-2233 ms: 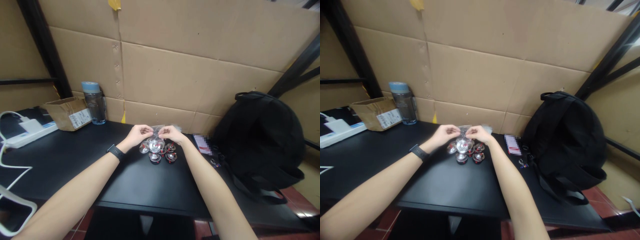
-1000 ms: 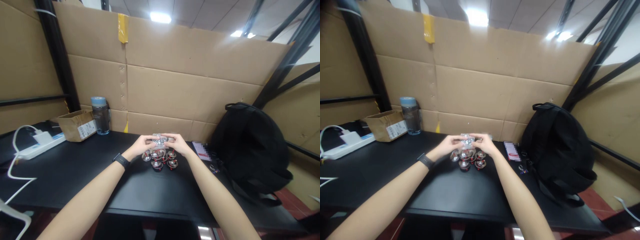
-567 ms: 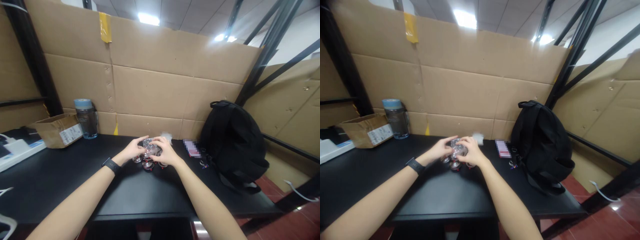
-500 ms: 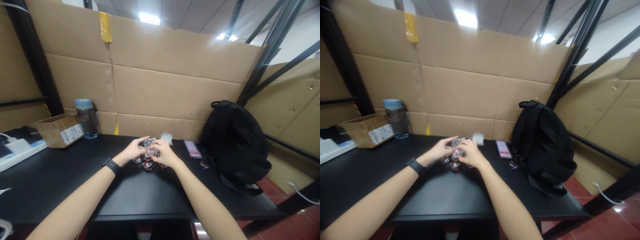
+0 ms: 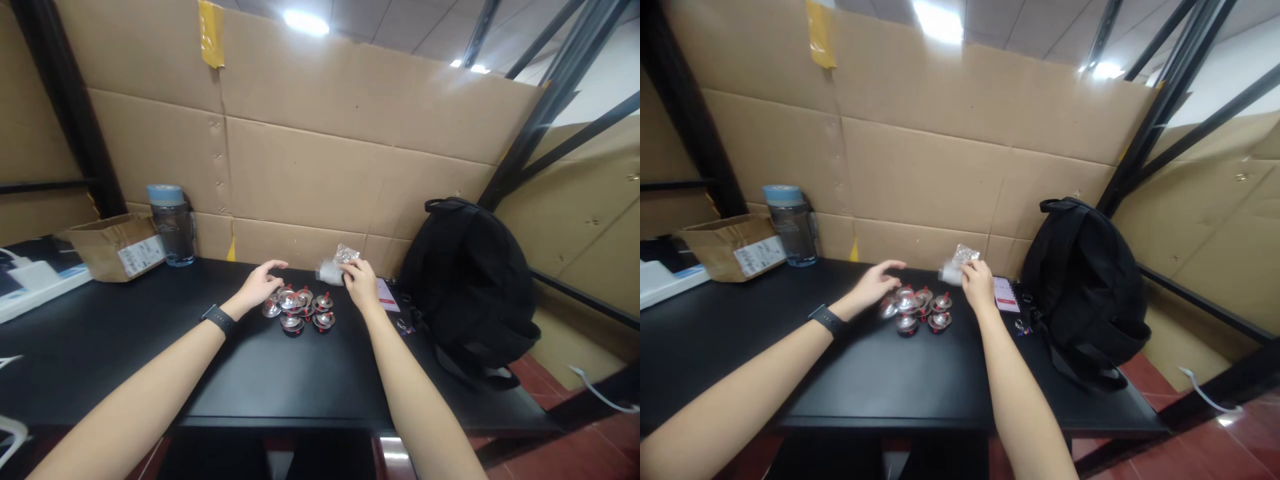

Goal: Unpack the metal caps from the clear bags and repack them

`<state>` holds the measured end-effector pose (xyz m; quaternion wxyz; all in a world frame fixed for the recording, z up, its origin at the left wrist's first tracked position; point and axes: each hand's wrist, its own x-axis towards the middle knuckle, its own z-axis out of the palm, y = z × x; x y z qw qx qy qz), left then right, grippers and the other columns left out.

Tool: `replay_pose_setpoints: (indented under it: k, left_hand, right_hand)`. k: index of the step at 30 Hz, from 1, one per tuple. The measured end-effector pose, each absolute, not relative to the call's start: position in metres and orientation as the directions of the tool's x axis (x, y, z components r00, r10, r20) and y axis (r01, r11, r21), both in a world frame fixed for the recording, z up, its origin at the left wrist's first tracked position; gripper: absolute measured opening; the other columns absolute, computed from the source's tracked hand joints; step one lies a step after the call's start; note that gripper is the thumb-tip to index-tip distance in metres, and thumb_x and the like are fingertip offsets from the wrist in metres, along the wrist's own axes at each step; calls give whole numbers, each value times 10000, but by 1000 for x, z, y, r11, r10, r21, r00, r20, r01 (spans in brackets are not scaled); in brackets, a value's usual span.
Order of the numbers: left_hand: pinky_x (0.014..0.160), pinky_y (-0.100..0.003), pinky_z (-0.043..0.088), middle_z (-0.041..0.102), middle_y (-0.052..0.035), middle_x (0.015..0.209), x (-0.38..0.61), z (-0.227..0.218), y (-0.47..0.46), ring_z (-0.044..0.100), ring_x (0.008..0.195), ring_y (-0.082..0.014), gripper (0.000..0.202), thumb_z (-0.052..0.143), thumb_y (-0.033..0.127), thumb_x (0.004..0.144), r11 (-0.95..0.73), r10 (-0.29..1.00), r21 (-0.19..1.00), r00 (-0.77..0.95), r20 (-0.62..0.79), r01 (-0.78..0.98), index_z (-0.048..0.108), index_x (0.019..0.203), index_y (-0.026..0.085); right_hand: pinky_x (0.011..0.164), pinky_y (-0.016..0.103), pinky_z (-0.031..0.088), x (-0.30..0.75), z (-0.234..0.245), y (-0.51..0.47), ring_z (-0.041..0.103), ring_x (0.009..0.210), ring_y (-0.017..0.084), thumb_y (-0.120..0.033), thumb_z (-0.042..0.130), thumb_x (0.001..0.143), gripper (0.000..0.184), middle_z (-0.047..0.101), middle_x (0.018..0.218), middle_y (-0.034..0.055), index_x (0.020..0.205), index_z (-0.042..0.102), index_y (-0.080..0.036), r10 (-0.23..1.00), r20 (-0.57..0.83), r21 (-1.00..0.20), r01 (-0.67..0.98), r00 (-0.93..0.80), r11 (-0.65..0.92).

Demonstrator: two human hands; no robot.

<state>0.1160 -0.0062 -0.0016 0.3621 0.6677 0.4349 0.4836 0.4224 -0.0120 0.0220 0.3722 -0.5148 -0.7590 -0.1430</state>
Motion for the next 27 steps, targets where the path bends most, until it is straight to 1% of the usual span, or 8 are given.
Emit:
replay_pose_setpoints:
  k: [2, 4, 7, 10, 15, 19, 23, 27]
  left_hand:
    - [670, -267, 556, 732, -97, 1134, 112, -5, 0, 722, 738, -160, 468, 660, 182, 713, -398, 917, 886, 116, 381, 238, 662, 1180, 177]
    - [705, -287, 568, 699, -102, 1232, 109, -7, 4, 723, 747, -157, 448, 654, 187, 715, -416, 909, 875, 95, 406, 245, 662, 1163, 182]
    - [739, -310, 572, 702, -95, 1224, 108, -6, 6, 710, 720, -153, 434, 645, 196, 737, -430, 903, 859, 105, 417, 279, 658, 1170, 184]
    - [744, -313, 568, 704, -90, 1222, 108, -3, 4, 698, 712, -150, 398, 633, 203, 759, -460, 887, 825, 129, 443, 330, 666, 1156, 187]
    - [740, -312, 553, 724, -77, 1109, 104, 2, -3, 687, 734, -166, 305, 608, 203, 779, -557, 828, 686, 256, 498, 468, 708, 1066, 193]
    - [760, -303, 537, 715, -73, 1064, 101, -1, -5, 688, 784, -180, 276, 596, 198, 804, -647, 762, 542, 416, 497, 537, 724, 1050, 200]
    - [775, -298, 529, 710, -72, 1061, 101, -4, -3, 690, 819, -185, 263, 578, 218, 848, -669, 742, 485, 467, 481, 563, 720, 1070, 204]
    - [779, -297, 522, 710, -72, 1056, 100, -2, -3, 691, 837, -188, 262, 565, 218, 859, -671, 739, 465, 472, 480, 578, 721, 1068, 204]
  right_hand:
    - [944, 390, 448, 432, 14, -5, 566, 1033, 281, -148, 519, 936, 295, 706, 1099, 108, 1033, 790, -213, 727, 653, -133, 913, -212, 386]
    - [947, 386, 448, 432, 3, 3, 567, 1042, 277, -148, 510, 941, 302, 713, 1112, 107, 1052, 782, -218, 776, 579, -89, 926, -251, 366]
    - [993, 402, 425, 422, -11, 12, 564, 1151, 282, -229, 507, 974, 326, 689, 1258, 113, 1221, 719, -220, 833, 464, -47, 931, -300, 362]
    - [1057, 449, 380, 414, -22, 19, 510, 1312, 297, -391, 505, 1000, 438, 598, 1433, 127, 1394, 597, -223, 882, 357, -77, 931, -309, 357]
    - [1108, 489, 324, 417, -29, 25, 424, 1427, 291, -450, 460, 1019, 484, 496, 1539, 145, 1437, 543, -219, 914, 269, -152, 923, -305, 353]
    - [1104, 492, 329, 419, -29, 25, 458, 1398, 288, -445, 439, 1029, 432, 504, 1531, 147, 1349, 613, -214, 928, 228, -190, 921, -294, 339]
    - [1092, 491, 349, 417, -24, 23, 493, 1362, 299, -408, 483, 1012, 393, 539, 1494, 156, 1295, 648, -192, 923, 247, -195, 919, -293, 344]
    - [1041, 398, 424, 420, -12, 18, 610, 1206, 261, -206, 502, 959, 319, 678, 1294, 146, 1197, 710, -162, 871, 351, -242, 865, -343, 438]
